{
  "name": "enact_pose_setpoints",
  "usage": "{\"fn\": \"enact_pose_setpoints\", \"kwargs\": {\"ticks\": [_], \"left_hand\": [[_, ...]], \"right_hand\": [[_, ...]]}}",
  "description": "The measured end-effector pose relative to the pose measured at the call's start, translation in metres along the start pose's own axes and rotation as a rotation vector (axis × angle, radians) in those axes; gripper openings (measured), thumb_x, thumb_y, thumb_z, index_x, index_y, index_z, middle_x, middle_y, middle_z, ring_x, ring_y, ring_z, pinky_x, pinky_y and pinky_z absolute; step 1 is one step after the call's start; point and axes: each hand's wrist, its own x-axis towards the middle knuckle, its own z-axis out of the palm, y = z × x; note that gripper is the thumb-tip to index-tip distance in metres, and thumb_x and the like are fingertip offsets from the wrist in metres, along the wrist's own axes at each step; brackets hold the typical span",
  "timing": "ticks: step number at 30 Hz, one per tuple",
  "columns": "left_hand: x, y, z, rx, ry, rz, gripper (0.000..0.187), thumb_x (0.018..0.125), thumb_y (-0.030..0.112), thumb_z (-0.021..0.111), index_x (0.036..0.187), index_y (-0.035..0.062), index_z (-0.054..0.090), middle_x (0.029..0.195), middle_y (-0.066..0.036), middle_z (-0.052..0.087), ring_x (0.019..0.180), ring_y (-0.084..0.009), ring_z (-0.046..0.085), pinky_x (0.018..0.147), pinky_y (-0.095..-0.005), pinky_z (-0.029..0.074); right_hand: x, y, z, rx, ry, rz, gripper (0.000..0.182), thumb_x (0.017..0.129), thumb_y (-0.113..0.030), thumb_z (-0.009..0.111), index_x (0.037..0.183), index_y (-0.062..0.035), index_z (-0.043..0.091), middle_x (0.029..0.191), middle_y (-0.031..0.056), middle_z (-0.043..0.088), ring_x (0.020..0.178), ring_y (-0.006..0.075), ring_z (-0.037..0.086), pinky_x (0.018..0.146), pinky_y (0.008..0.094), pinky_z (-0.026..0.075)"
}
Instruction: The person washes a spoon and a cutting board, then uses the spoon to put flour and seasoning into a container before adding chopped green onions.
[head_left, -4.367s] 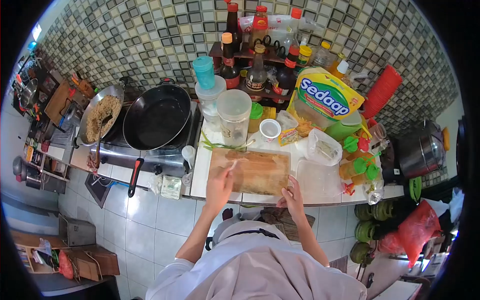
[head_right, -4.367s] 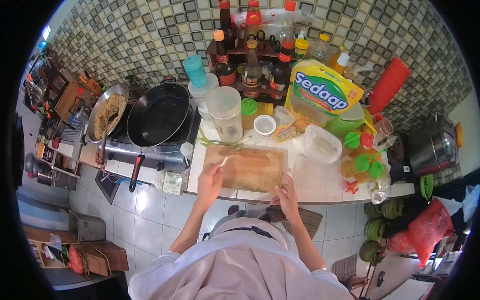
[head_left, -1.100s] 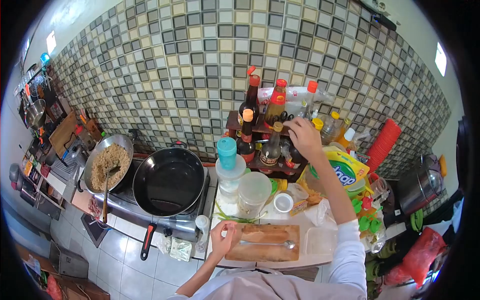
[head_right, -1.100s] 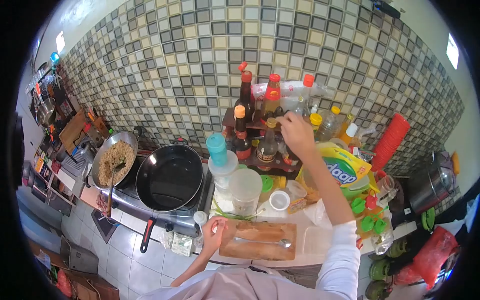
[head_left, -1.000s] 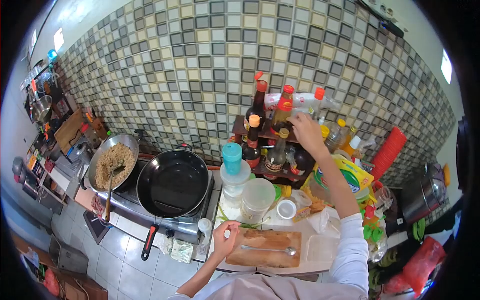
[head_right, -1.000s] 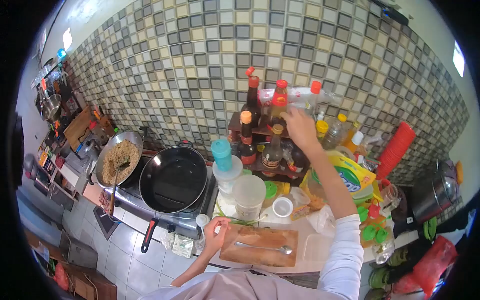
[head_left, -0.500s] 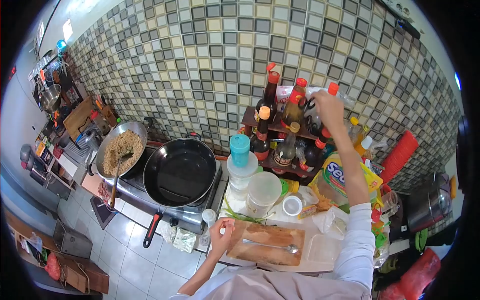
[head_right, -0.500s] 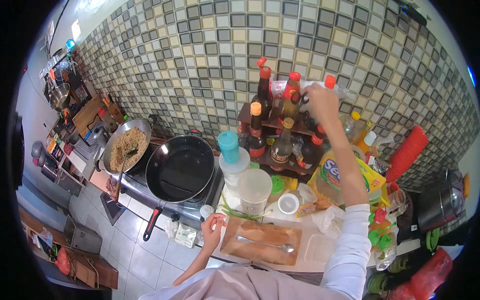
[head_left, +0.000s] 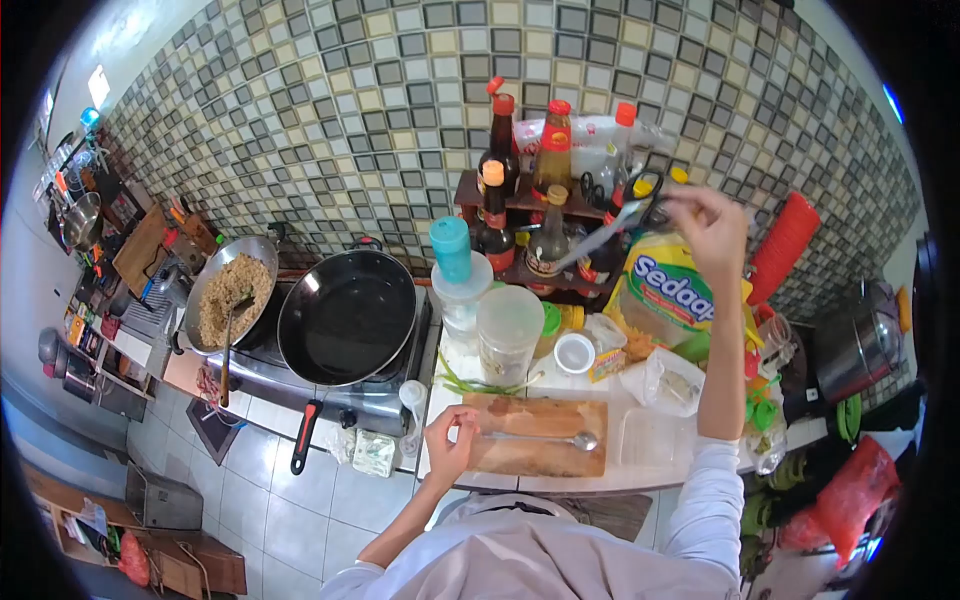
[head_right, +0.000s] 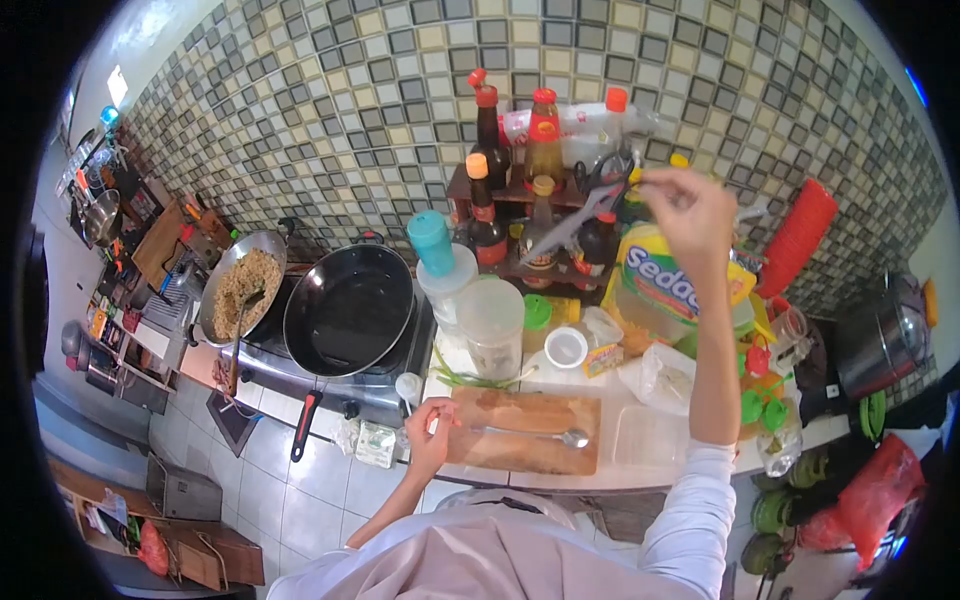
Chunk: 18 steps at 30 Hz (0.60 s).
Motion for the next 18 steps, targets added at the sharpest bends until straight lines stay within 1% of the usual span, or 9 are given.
{"fn": "enact_pose_setpoints", "kwargs": {"ticks": [2, 3, 5, 7, 10, 12, 14, 17, 18], "left_hand": [[-0.002, -0.003, -0.001, 0.068, -0.005, 0.057, 0.009, 0.085, 0.004, 0.052, 0.084, -0.0028, 0.058, 0.068, -0.004, 0.057, 0.060, -0.0088, 0.055, 0.058, -0.0223, 0.044], [-0.005, -0.002, -0.002, 0.068, -0.013, 0.038, 0.009, 0.085, 0.004, 0.052, 0.084, -0.0028, 0.058, 0.068, -0.004, 0.057, 0.060, -0.0088, 0.055, 0.058, -0.0223, 0.044], [-0.003, -0.001, -0.004, -0.070, -0.032, -0.040, 0.009, 0.086, 0.005, 0.052, 0.085, -0.0023, 0.057, 0.066, -0.003, 0.055, 0.060, -0.0080, 0.054, 0.058, -0.0219, 0.043], [-0.004, -0.003, -0.005, -0.074, -0.039, -0.063, 0.009, 0.087, 0.006, 0.052, 0.087, -0.0017, 0.057, 0.065, -0.002, 0.054, 0.060, -0.0073, 0.053, 0.058, -0.0214, 0.043], [-0.007, -0.010, -0.006, -0.152, -0.053, -0.151, 0.013, 0.089, 0.012, 0.051, 0.089, 0.0008, 0.058, 0.067, -0.001, 0.052, 0.060, -0.0078, 0.051, 0.059, -0.0223, 0.044], [-0.008, -0.015, -0.004, -0.168, -0.065, -0.146, 0.013, 0.089, 0.012, 0.051, 0.089, 0.0009, 0.058, 0.068, -0.001, 0.052, 0.060, -0.0079, 0.051, 0.059, -0.0229, 0.044], [-0.008, -0.016, -0.002, -0.185, -0.087, -0.142, 0.013, 0.089, 0.013, 0.051, 0.089, 0.0011, 0.058, 0.071, -0.002, 0.053, 0.061, -0.0083, 0.051, 0.058, -0.0241, 0.045], [-0.008, -0.014, 0.002, -0.206, -0.080, -0.150, 0.014, 0.089, 0.013, 0.051, 0.089, 0.0008, 0.058, 0.072, -0.002, 0.053, 0.061, -0.0085, 0.051, 0.058, -0.0236, 0.044], [-0.008, -0.011, 0.003, -0.205, -0.079, -0.153, 0.014, 0.089, 0.013, 0.051, 0.089, 0.0008, 0.058, 0.072, -0.002, 0.053, 0.061, -0.0085, 0.051, 0.058, -0.0236, 0.044]], "right_hand": [[-0.041, 0.020, 0.011, 0.234, -0.151, 0.168, 0.016, 0.071, -0.005, 0.065, 0.087, -0.0018, 0.067, 0.077, 0.0074, 0.066, 0.067, 0.0090, 0.060, 0.058, 0.0238, 0.045], [-0.067, 0.033, 0.018, 0.367, -0.210, 0.257, 0.016, 0.072, -0.005, 0.065, 0.087, -0.0011, 0.067, 0.078, 0.0074, 0.066, 0.068, 0.0081, 0.060, 0.059, 0.0235, 0.046], [-0.108, 0.026, 0.019, 0.214, -0.368, 0.325, 0.016, 0.071, -0.005, 0.065, 0.087, -0.0014, 0.067, 0.076, 0.0079, 0.066, 0.068, 0.0091, 0.061, 0.061, 0.0231, 0.047], [-0.154, 0.033, 0.034, 0.418, -0.433, 0.505, 0.015, 0.071, -0.005, 0.066, 0.086, -0.0013, 0.067, 0.073, 0.0061, 0.066, 0.065, 0.0087, 0.060, 0.059, 0.0233, 0.046], [-0.205, 0.037, 0.053, 0.310, -0.445, 0.488, 0.015, 0.071, -0.005, 0.066, 0.085, -0.0008, 0.067, 0.069, 0.0052, 0.065, 0.060, 0.0083, 0.057, 0.056, 0.0234, 0.045], [-0.229, 0.030, 0.063, 0.311, -0.375, 0.552, 0.013, 0.071, -0.005, 0.066, 0.083, -0.0007, 0.067, 0.066, 0.0055, 0.064, 0.056, 0.0078, 0.055, 0.054, 0.0230, 0.043], [-0.244, 0.030, 0.070, 0.290, -0.345, 0.575, 0.013, 0.071, -0.005, 0.066, 0.083, -0.0007, 0.067, 0.066, 0.0058, 0.064, 0.056, 0.0079, 0.055, 0.053, 0.0227, 0.043], [-0.260, 0.032, 0.075, 0.267, -0.312, 0.610, 0.012, 0.071, -0.005, 0.066, 0.082, 0.0001, 0.067, 0.065, 0.0064, 0.064, 0.056, 0.0079, 0.056, 0.052, 0.0223, 0.043], [-0.262, 0.030, 0.074, 0.257, -0.298, 0.627, 0.010, 0.070, -0.005, 0.067, 0.079, 0.0000, 0.066, 0.064, 0.0059, 0.063, 0.055, 0.0076, 0.055, 0.052, 0.0227, 0.043]]}}
